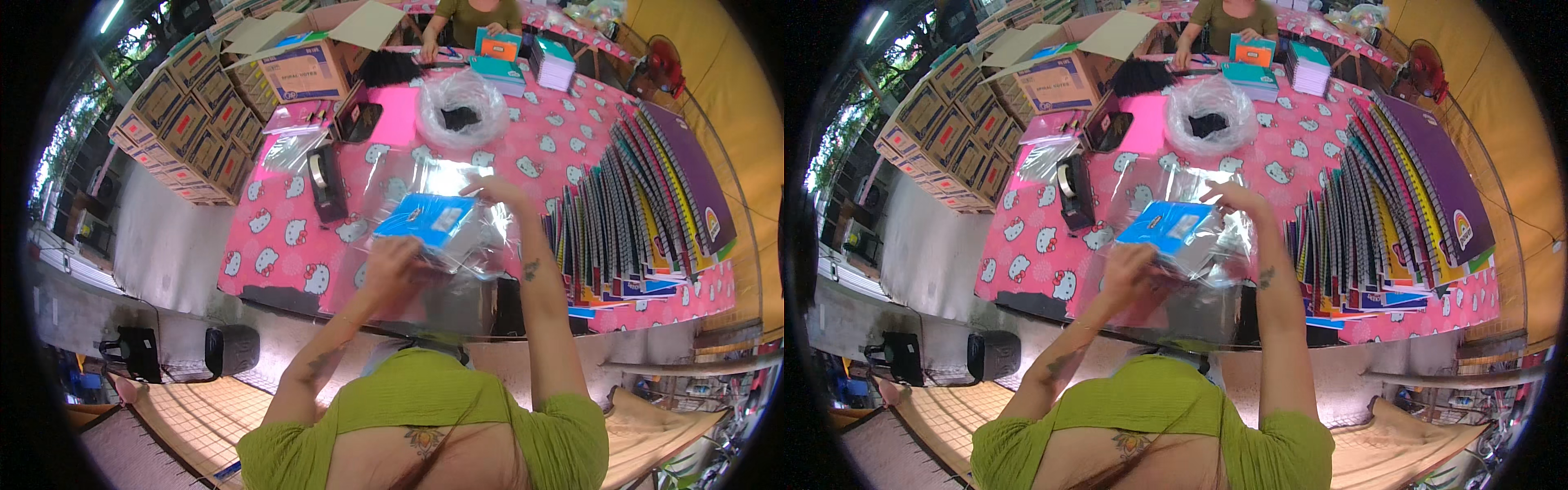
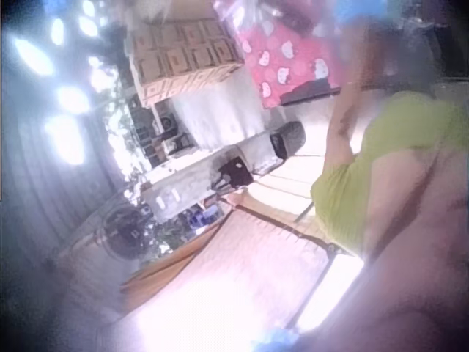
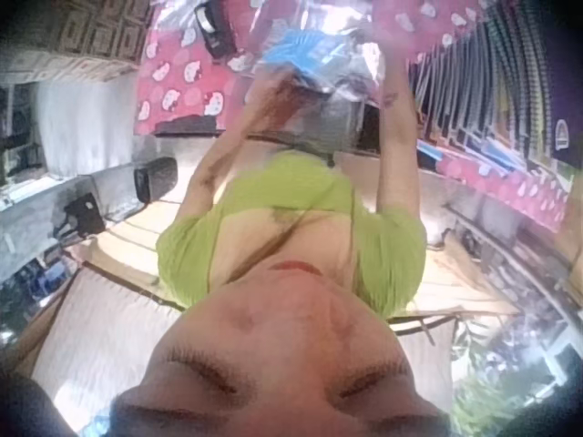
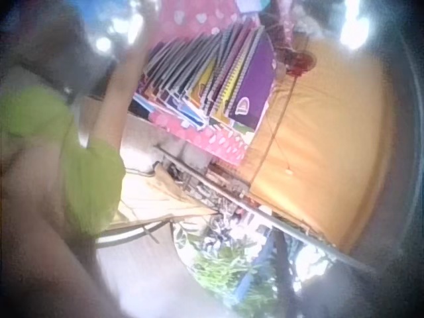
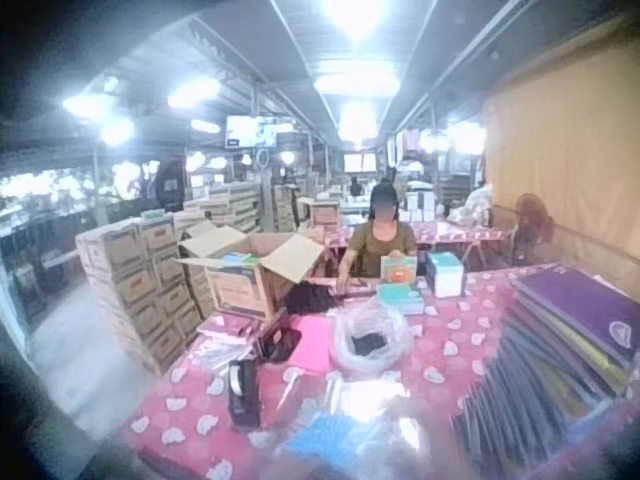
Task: The person sorts notebooks by color into a stack and then places a small stack of notebooks into a clear plastic bag, sealing it with tape.
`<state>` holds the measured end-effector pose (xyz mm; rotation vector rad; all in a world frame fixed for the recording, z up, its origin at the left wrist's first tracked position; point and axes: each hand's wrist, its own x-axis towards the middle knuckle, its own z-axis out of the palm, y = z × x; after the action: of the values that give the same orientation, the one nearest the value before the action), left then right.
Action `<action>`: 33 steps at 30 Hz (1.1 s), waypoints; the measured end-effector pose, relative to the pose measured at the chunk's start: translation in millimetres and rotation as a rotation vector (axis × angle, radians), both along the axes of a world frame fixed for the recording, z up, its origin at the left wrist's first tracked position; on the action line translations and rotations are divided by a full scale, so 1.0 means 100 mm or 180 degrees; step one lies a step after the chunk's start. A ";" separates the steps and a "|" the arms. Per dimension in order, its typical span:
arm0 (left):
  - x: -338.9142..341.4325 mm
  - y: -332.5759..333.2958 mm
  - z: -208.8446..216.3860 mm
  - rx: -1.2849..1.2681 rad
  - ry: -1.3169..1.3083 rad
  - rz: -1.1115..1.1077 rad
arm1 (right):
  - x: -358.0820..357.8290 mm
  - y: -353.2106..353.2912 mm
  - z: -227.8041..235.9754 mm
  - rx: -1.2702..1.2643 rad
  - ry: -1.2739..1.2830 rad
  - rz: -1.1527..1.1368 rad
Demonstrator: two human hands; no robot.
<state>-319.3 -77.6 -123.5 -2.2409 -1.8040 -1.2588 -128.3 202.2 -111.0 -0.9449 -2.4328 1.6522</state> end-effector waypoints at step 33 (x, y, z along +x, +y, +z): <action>-0.59 1.35 2.11 -0.2131 0.2412 -0.0903 | -0.46 -0.57 1.77 0.3594 -0.0795 0.0178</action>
<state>-378.0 57.8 87.4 -2.7725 -1.7425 0.3124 -174.7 144.9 65.9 -0.8512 -2.8610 -0.0237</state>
